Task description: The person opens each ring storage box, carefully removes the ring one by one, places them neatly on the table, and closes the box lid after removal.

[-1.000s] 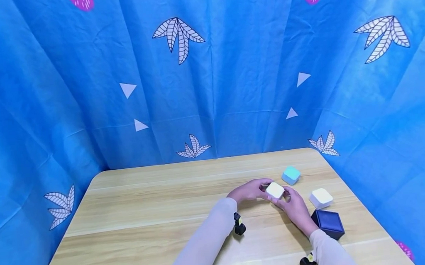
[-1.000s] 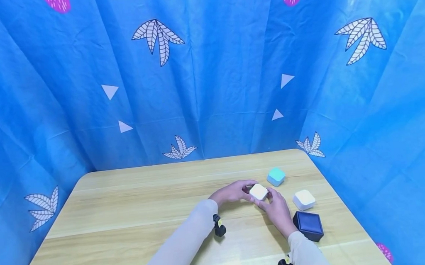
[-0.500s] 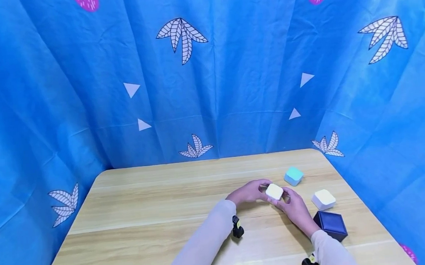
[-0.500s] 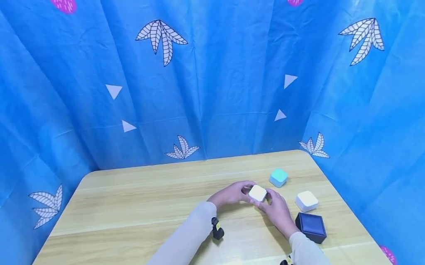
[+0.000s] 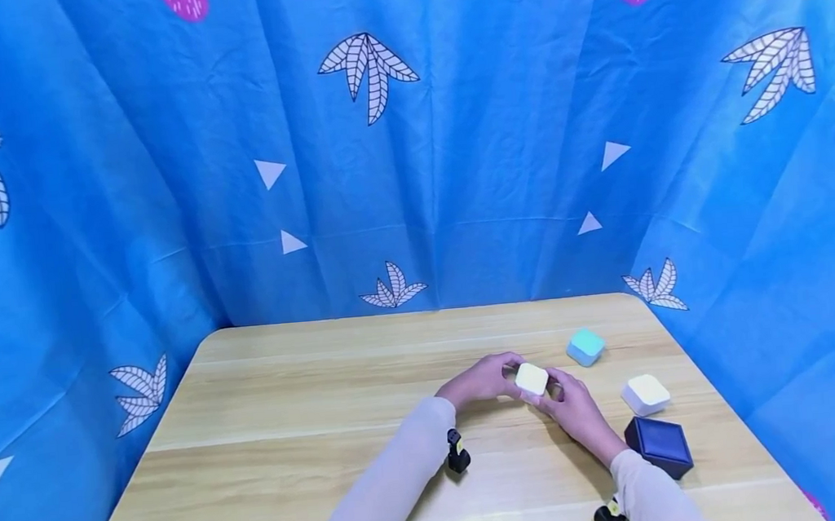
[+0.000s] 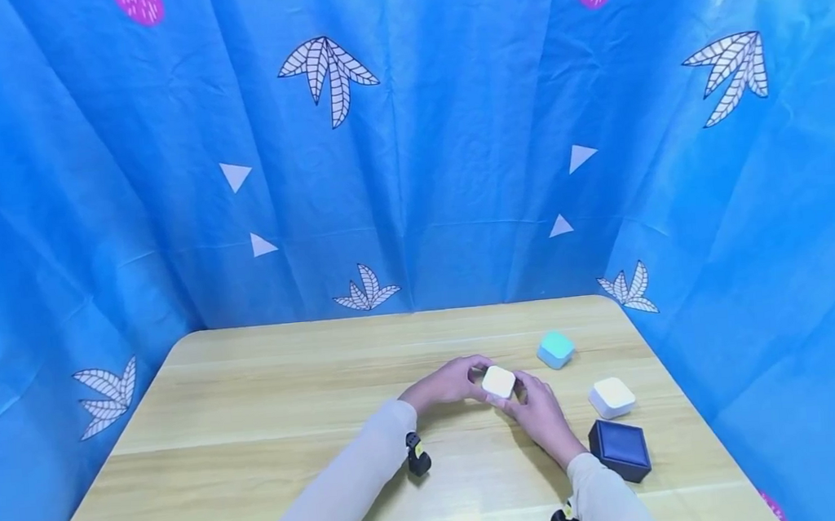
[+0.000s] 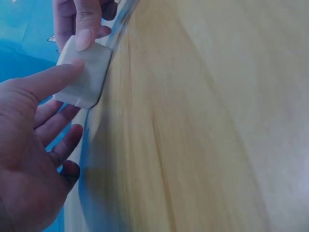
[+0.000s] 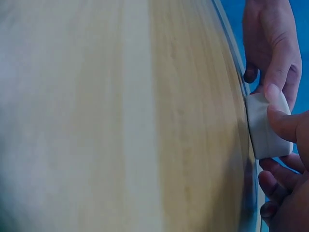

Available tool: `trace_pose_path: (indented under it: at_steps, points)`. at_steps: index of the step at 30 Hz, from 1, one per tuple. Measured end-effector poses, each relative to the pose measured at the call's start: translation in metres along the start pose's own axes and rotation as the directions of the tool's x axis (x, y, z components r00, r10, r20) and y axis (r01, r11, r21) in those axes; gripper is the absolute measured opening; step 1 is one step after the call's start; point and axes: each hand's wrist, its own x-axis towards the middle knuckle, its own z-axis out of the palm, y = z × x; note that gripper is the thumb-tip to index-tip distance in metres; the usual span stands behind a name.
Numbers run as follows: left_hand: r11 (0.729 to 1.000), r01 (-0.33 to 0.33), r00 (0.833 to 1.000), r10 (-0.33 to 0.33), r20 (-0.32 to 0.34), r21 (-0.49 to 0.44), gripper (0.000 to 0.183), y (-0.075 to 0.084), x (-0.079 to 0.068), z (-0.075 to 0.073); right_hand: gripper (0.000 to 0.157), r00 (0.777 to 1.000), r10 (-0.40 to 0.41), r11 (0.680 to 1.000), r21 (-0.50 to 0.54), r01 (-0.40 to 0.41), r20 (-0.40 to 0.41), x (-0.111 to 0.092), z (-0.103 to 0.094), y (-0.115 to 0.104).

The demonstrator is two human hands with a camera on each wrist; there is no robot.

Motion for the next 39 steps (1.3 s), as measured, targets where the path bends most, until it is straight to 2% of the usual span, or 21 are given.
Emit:
trace_pose_path:
  at_steps: [9, 18, 29, 36, 39]
  points:
    - [1.000, 0.004, 1.000, -0.004, -0.023, 0.012, 0.063, -0.002, -0.010, -0.001, 0.061, 0.999, -0.042, 0.999, 0.023, 0.042, 0.016, -0.002, 0.006, -0.002]
    - [0.996, -0.021, 0.997, 0.027, -0.068, 0.084, 0.064, -0.009, -0.026, -0.007, 0.059, 0.995, -0.071, 0.997, 0.045, 0.068, 0.066, 0.001, 0.017, -0.012]
    - [0.996, 0.039, 0.992, -0.029, -0.121, 0.085, 0.059, -0.017, -0.048, -0.016, 0.059, 0.990, -0.092, 0.994, 0.073, 0.085, 0.103, 0.001, 0.031, -0.028]
    - [0.996, 0.058, 0.986, -0.046, -0.159, 0.072, 0.056, -0.021, -0.064, -0.023, 0.059, 0.987, -0.092, 0.993, 0.081, 0.082, 0.129, 0.003, 0.042, -0.036]
    - [0.993, 0.069, 0.983, -0.051, -0.178, 0.093, 0.057, -0.024, -0.071, -0.027, 0.058, 0.986, -0.096, 0.992, 0.089, 0.084, 0.136, 0.004, 0.047, -0.040]
